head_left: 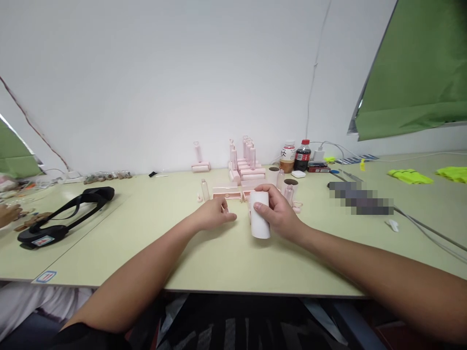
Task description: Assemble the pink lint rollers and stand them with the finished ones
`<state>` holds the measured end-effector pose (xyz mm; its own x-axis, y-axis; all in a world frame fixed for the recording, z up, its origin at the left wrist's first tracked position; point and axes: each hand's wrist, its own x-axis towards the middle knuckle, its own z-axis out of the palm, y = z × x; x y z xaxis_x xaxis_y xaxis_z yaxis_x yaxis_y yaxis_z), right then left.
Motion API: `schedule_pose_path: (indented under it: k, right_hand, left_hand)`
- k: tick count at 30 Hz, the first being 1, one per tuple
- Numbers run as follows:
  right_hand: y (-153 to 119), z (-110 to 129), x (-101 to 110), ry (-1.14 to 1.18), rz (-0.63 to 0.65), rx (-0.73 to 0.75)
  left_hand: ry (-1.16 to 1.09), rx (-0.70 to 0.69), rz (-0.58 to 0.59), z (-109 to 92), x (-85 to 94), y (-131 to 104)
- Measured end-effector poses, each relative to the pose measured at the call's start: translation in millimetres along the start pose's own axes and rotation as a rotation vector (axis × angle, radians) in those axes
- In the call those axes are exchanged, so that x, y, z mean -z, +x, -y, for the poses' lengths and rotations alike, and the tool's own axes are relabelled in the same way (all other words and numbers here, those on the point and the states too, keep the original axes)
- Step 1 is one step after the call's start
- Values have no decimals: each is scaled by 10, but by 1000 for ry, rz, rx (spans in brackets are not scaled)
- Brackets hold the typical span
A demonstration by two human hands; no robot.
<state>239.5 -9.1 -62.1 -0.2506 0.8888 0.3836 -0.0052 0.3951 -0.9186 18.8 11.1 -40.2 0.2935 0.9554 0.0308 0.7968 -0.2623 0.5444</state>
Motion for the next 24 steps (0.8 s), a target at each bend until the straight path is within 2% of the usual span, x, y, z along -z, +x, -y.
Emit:
schedule_pose_path:
  k: [3,7,10,15,20,24]
  right_hand:
    - [8,13,-11,45,-47,-30]
    - [36,28,-10,155,-110,-101]
    - [61,52,7,262,-139,-126]
    - [76,103,26,382,-157,-193]
    - [54,132,-1,431,-85,-192]
    - [40,145,-12,455,3,-220]
  left_hand:
    - [-250,-58,-100,-32,-21,21]
    - [-625,-101,-174,-72,-37,50]
    - [-792,-125,-240,-111,-30,43]
    - [-869,-221,-345,-149,-45,7]
    - [-853,-399,-269,-111,-133,24]
    - [-847,-478,-215,-82,-171,21]
